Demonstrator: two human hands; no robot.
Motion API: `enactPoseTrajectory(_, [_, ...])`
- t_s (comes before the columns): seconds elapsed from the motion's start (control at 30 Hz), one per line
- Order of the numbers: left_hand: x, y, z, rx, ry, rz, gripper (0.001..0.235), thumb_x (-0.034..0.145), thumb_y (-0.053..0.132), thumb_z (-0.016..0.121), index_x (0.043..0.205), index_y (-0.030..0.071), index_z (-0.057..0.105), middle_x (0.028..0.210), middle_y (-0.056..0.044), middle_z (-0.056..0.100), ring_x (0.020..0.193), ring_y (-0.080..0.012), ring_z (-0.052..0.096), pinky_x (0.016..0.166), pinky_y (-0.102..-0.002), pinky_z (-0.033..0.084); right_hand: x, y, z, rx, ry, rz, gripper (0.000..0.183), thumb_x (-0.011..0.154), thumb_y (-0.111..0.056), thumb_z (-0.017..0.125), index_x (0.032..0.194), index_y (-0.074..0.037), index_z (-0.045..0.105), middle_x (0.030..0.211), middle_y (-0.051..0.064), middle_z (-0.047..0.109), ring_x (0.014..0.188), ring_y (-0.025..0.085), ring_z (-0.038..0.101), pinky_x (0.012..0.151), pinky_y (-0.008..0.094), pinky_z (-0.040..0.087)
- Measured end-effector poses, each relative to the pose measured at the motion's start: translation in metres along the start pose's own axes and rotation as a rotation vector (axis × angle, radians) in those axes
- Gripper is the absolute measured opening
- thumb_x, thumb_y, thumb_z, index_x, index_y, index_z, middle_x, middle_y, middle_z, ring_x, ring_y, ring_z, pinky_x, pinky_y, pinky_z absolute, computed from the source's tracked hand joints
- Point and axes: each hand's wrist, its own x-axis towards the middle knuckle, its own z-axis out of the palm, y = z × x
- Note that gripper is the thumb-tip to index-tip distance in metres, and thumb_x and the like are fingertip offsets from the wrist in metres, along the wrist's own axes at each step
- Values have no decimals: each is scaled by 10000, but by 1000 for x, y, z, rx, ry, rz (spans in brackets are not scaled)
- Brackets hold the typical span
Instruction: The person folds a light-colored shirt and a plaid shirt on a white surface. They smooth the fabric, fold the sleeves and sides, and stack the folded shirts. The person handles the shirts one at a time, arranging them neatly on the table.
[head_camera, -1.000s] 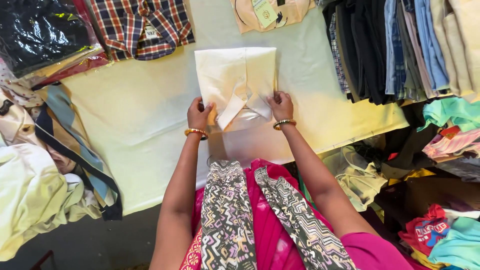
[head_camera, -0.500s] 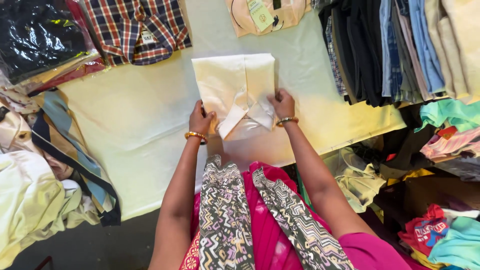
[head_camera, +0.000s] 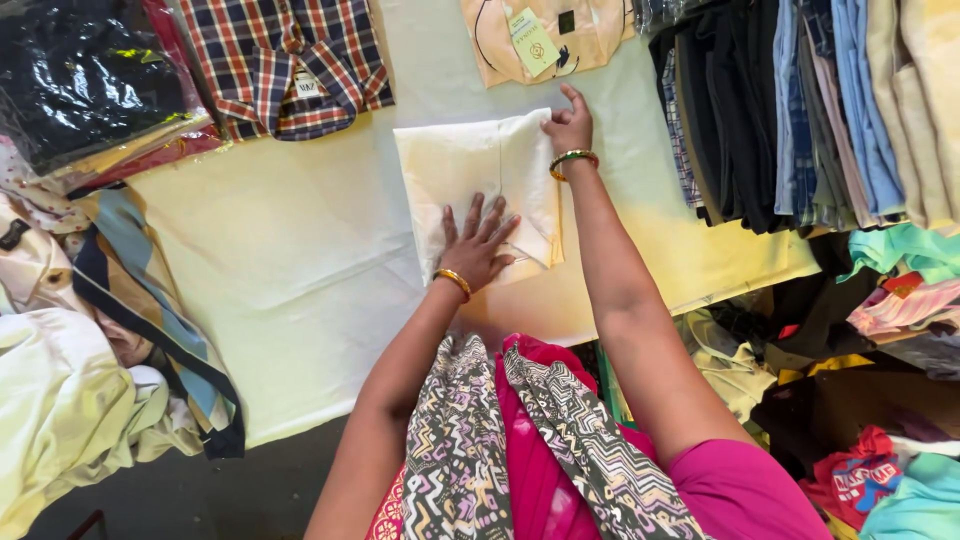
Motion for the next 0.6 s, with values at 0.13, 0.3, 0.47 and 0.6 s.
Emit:
enactPoseTrajectory(0.13, [6, -34, 27, -51, 268, 118, 655, 1021, 528, 531, 1607, 300, 349, 1737, -8, 184, 1610, -264, 42, 1210, -667, -73, -64, -54, 17, -401, 208, -289, 602, 776, 36, 760, 1338, -82, 580, 1037, 62, 745, 976, 207, 722, 874, 350, 589])
enactPoseTrajectory(0.3, [35, -55, 5, -156, 410, -10, 636, 1085, 384, 481, 1678, 267, 282, 1776, 17, 161, 1663, -260, 54, 1295, -625, -40, -125, -34, 54, -907, -82, -754, 552, 993, -201, 631, 1519, -169, 467, 1552, 115, 482, 1476, 308, 391, 1235, 489, 290])
enactPoseTrajectory(0.47, [41, -93, -15, -8, 264, -103, 736, 985, 439, 550, 1654, 272, 292, 1732, -35, 124, 1594, -318, 32, 1207, -663, -46, -131, -61, 45, -1277, -368, -650, 622, 991, -388, 611, 1572, -293, 412, 1677, 67, 269, 1556, 289, 183, 1197, 645, 98])
enactPoseTrajectory(0.6, [10, -134, -11, -19, 300, -383, 769, 982, 526, 579, 1636, 261, 275, 1733, -45, 112, 1592, -333, 42, 1204, -684, -34, -112, -34, -1, -1238, -203, -585, 678, 996, -436, 628, 1585, -203, 389, 1669, 111, 258, 1544, 320, 180, 1197, 627, 94])
